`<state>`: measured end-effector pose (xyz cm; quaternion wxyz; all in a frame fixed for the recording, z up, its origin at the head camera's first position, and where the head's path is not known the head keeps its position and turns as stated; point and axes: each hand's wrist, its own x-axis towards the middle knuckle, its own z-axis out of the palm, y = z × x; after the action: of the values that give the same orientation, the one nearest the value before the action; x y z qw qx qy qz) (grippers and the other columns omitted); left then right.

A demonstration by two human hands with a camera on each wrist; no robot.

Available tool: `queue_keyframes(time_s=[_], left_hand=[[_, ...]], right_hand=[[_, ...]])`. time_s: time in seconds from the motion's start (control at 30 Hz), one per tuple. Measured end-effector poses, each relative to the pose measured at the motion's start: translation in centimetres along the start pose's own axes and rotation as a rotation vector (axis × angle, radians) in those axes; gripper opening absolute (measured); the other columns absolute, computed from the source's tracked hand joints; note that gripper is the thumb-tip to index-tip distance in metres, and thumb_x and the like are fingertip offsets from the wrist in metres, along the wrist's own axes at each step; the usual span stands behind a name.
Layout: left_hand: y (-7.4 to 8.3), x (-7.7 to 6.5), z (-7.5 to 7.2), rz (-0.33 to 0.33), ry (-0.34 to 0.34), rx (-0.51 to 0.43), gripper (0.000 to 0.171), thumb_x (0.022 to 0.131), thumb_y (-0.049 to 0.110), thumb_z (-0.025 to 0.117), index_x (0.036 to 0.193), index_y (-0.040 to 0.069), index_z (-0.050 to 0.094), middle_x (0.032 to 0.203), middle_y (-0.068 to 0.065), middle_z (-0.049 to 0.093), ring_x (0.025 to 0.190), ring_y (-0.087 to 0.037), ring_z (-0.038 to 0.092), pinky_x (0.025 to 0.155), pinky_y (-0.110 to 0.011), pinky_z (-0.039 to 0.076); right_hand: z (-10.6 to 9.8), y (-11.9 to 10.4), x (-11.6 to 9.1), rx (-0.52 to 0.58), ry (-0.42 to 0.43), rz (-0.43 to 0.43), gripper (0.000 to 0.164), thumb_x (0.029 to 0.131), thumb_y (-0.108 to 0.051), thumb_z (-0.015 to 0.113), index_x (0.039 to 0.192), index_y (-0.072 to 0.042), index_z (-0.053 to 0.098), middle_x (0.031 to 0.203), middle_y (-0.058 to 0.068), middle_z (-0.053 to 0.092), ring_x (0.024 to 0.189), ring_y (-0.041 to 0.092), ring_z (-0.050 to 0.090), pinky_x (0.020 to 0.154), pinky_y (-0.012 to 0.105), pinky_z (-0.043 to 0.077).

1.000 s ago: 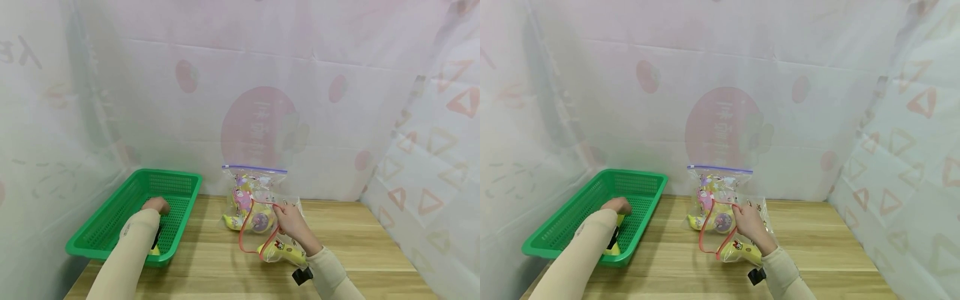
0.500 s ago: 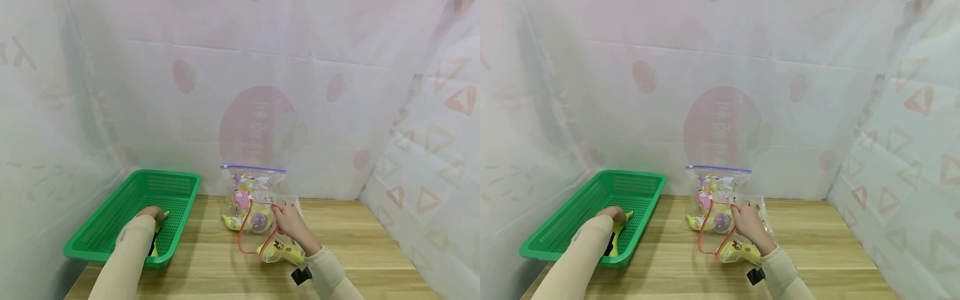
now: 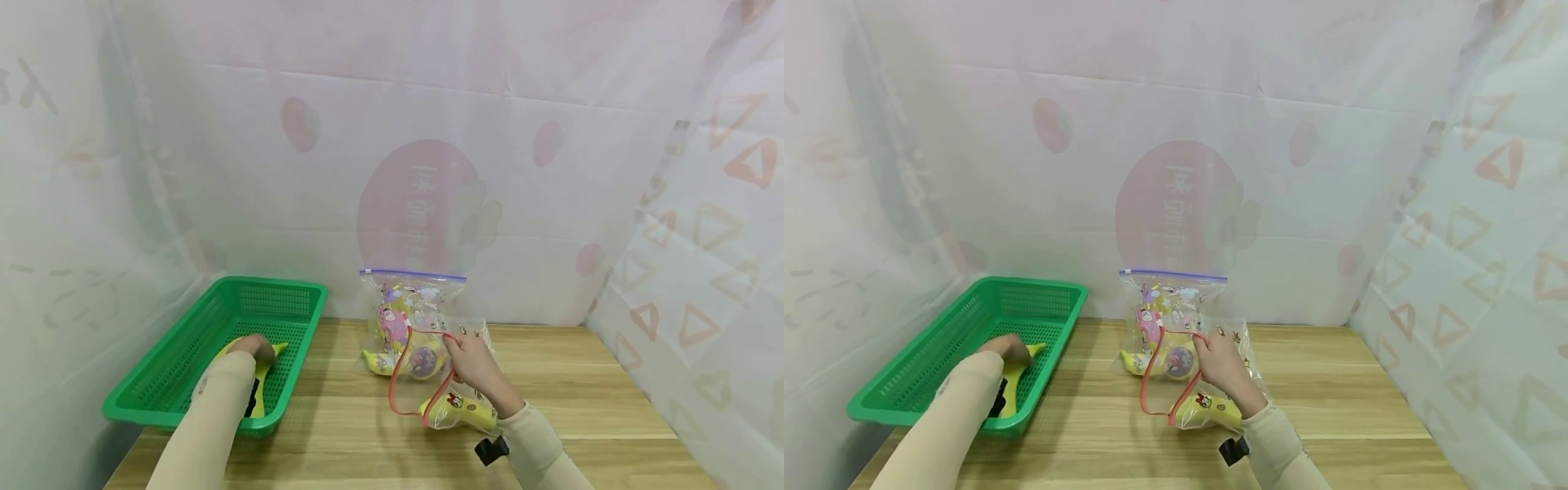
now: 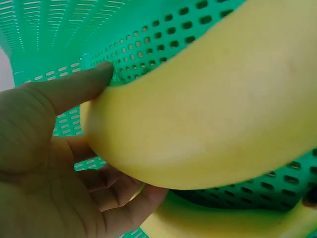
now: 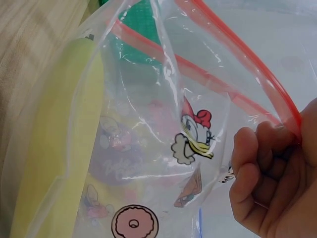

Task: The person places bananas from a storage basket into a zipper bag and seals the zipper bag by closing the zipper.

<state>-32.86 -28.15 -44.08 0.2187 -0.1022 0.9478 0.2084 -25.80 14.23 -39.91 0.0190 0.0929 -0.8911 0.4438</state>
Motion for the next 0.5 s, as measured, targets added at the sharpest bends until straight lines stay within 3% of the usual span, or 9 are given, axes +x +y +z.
queue_keyframes(time_s=[0.1, 0.27, 0.5], left_hand=[[0.12, -0.15, -0.28, 0.013, 0.013, -0.068, 0.044, 0.090, 0.023, 0.063, 0.110, -0.016, 0.054, 0.090, -0.020, 0.055, 0.078, -0.029, 0.056, 0.063, -0.036, 0.049], [0.31, -0.06, -0.61, 0.032, 0.018, -0.168, 0.037, 0.089, 0.024, 0.062, 0.097, -0.011, 0.052, 0.083, -0.020, 0.055, 0.072, -0.027, 0.059, 0.060, -0.034, 0.050], [0.28, -0.37, -0.78, 0.083, 0.069, -0.216, 0.040, 0.086, 0.025, 0.061, 0.097, -0.010, 0.045, 0.081, -0.020, 0.053, 0.070, -0.027, 0.058, 0.058, -0.034, 0.050]], right_hand=[[0.04, 0.03, 0.05, 0.000, -0.004, -0.001, 0.049, 0.102, -0.025, 0.041, 0.054, -0.012, 0.039, 0.041, 0.000, 0.043, 0.033, 0.012, 0.039, 0.037, 0.025, 0.036], [0.03, -0.03, 0.10, 0.011, -0.016, 0.001, 0.049, 0.102, -0.025, 0.041, 0.055, -0.012, 0.039, 0.042, 0.000, 0.042, 0.033, 0.013, 0.040, 0.038, 0.026, 0.038], [0.09, -0.17, 0.06, -0.002, -0.016, 0.004, 0.049, 0.102, -0.026, 0.040, 0.055, -0.012, 0.039, 0.042, -0.001, 0.041, 0.034, 0.013, 0.039, 0.038, 0.025, 0.036]])
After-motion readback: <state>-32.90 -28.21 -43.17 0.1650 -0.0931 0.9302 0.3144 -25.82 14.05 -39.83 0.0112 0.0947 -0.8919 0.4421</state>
